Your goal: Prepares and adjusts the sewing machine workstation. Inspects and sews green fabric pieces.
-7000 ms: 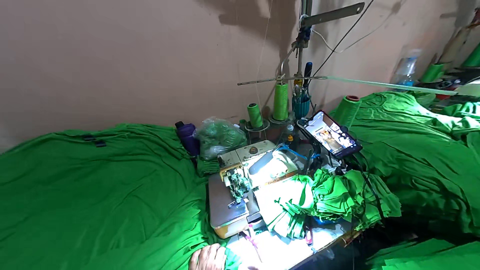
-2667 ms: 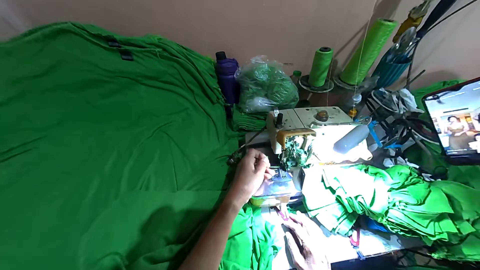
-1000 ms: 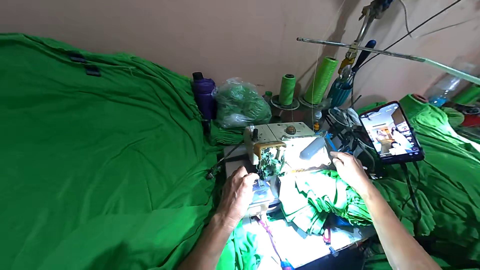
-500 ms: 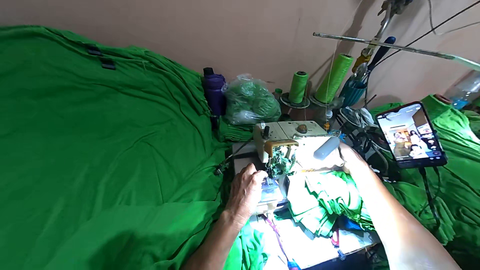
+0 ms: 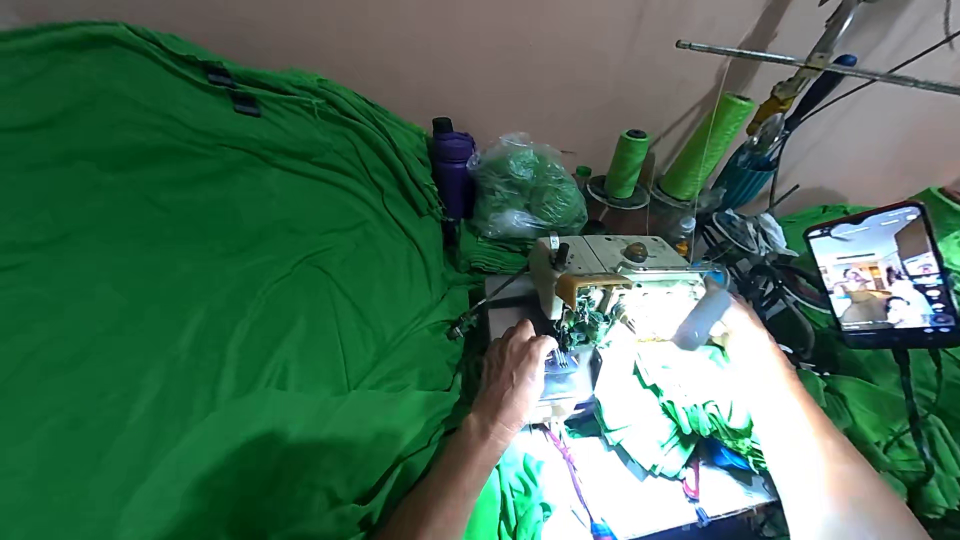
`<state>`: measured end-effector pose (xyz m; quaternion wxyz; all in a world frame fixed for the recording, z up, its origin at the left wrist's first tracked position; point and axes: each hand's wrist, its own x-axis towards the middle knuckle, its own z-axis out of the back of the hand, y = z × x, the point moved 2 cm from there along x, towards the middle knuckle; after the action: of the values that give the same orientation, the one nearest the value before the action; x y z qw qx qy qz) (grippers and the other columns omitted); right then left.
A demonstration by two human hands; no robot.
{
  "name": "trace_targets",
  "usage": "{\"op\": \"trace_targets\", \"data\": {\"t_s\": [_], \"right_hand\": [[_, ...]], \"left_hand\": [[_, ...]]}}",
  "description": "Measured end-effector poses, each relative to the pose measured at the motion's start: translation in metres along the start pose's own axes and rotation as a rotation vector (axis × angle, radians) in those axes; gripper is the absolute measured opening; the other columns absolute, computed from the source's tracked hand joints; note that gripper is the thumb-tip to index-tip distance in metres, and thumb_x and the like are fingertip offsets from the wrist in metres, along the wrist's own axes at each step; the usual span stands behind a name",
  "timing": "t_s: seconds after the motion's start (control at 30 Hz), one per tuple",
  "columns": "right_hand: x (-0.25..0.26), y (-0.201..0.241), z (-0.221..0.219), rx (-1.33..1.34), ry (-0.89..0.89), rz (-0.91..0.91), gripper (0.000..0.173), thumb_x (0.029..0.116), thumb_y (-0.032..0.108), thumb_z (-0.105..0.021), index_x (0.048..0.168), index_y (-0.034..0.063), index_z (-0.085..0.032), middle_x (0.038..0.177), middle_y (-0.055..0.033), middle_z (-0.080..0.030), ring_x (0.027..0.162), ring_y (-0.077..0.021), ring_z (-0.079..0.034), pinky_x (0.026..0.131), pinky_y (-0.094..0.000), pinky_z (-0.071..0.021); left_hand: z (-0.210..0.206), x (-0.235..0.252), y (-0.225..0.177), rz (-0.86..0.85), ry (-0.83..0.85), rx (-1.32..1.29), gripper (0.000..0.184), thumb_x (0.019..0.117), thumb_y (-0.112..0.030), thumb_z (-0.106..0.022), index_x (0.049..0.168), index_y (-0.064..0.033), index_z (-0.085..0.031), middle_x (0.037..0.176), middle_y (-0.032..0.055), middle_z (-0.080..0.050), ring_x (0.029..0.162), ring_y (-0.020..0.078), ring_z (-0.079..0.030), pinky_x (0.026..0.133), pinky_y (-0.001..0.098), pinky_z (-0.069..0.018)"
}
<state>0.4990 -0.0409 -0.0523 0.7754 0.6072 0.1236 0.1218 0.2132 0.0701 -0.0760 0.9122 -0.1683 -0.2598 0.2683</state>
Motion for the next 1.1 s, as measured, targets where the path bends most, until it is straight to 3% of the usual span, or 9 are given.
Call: {"op": "trace_targets", "data": {"t_s": [0.07,0.2,0.3,0.47,0.7,0.83,0.93,1.03,1.1], "right_hand": [[0.001,-0.002,0.003,0.003,-0.026,0.022,0.036,0.1086,0.025,-0.049,0.131,-0.0021,-0.054,0.112,-0.0139,-0.059,0.096,-0.0190,-0.058,0.085,-0.0403,-0.0496],[0.014,-0.018,0.016,0.065,0.007,-0.027,0.036,0.1059,0.023,-0.054,0.135,0.0013,-0.054,0.115,-0.0154,-0.061,0.096,-0.0227,-0.059,0.082,-0.0440,-0.0515],[0.010,-0.024,0.015,0.130,-0.012,-0.049,0.031,0.1062,0.020,-0.054,0.131,0.0009,-0.054,0.100,-0.0115,-0.061,0.080,-0.0179,-0.061,0.069,-0.0375,-0.0548],[0.002,-0.025,0.009,0.246,-0.044,0.010,0.035,0.1070,0.018,-0.053,0.137,0.0002,-0.050,0.119,-0.0150,-0.059,0.103,-0.0209,-0.058,0.088,-0.0414,-0.0505],[-0.002,-0.022,0.006,0.093,0.034,0.024,0.040,0.1121,0.022,-0.039,0.142,-0.0025,-0.048,0.133,-0.0223,-0.055,0.116,-0.0281,-0.056,0.097,-0.0473,-0.0473],[0.005,-0.018,0.003,0.112,0.082,-0.018,0.032,0.1104,0.019,-0.042,0.130,-0.0028,-0.055,0.113,-0.0162,-0.060,0.097,-0.0222,-0.059,0.084,-0.0419,-0.0513],[0.006,-0.003,-0.002,0.086,0.069,0.003,0.032,0.1102,0.014,-0.042,0.130,-0.0070,-0.056,0.118,-0.0210,-0.061,0.103,-0.0244,-0.060,0.090,-0.0416,-0.0504],[0.016,0.014,-0.005,-0.043,0.127,0.092,0.034,0.1080,0.010,-0.047,0.135,-0.0106,-0.054,0.133,-0.0275,-0.058,0.122,-0.0321,-0.058,0.105,-0.0453,-0.0450],[0.025,0.021,-0.010,0.051,0.174,0.111,0.029,0.1083,0.008,-0.047,0.131,-0.0086,-0.055,0.123,-0.0208,-0.061,0.110,-0.0220,-0.059,0.096,-0.0359,-0.0475]], "left_hand": [[0.001,0.000,-0.001,-0.002,0.000,0.004,0.025,0.0988,-0.003,-0.056,0.110,-0.0043,-0.077,0.107,0.0244,-0.069,0.100,0.0402,-0.069,0.085,0.0520,-0.0545],[-0.002,-0.001,-0.001,-0.011,-0.064,0.017,0.022,0.0959,-0.002,-0.059,0.107,-0.0052,-0.078,0.101,0.0227,-0.069,0.094,0.0391,-0.070,0.081,0.0507,-0.0555],[-0.002,-0.002,0.000,-0.011,-0.069,0.006,0.023,0.0971,-0.002,-0.059,0.109,-0.0051,-0.078,0.102,0.0227,-0.070,0.095,0.0394,-0.069,0.083,0.0510,-0.0553],[0.001,-0.002,0.000,-0.009,0.001,-0.029,0.029,0.0990,0.000,-0.053,0.114,-0.0044,-0.077,0.112,0.0270,-0.068,0.105,0.0430,-0.067,0.091,0.0548,-0.0526],[-0.001,-0.002,0.001,-0.033,-0.064,-0.020,0.025,0.0987,-0.001,-0.056,0.109,-0.0042,-0.078,0.108,0.0258,-0.069,0.099,0.0425,-0.069,0.086,0.0547,-0.0548],[-0.008,-0.003,0.007,-0.103,-0.164,0.006,0.018,0.0951,-0.003,-0.062,0.103,-0.0042,-0.079,0.098,0.0216,-0.070,0.087,0.0379,-0.071,0.076,0.0515,-0.0585],[-0.009,-0.002,0.008,-0.148,-0.209,0.000,0.015,0.0909,-0.001,-0.066,0.101,-0.0013,-0.078,0.095,0.0224,-0.070,0.083,0.0382,-0.072,0.074,0.0524,-0.0592],[-0.005,-0.003,0.007,-0.157,-0.166,-0.007,0.018,0.0894,0.001,-0.065,0.102,0.0006,-0.078,0.096,0.0254,-0.070,0.087,0.0431,-0.071,0.078,0.0562,-0.0581],[-0.001,-0.004,0.008,-0.138,-0.085,-0.023,0.024,0.0934,0.003,-0.057,0.107,0.0023,-0.077,0.101,0.0290,-0.071,0.096,0.0495,-0.069,0.085,0.0619,-0.0544]]}}
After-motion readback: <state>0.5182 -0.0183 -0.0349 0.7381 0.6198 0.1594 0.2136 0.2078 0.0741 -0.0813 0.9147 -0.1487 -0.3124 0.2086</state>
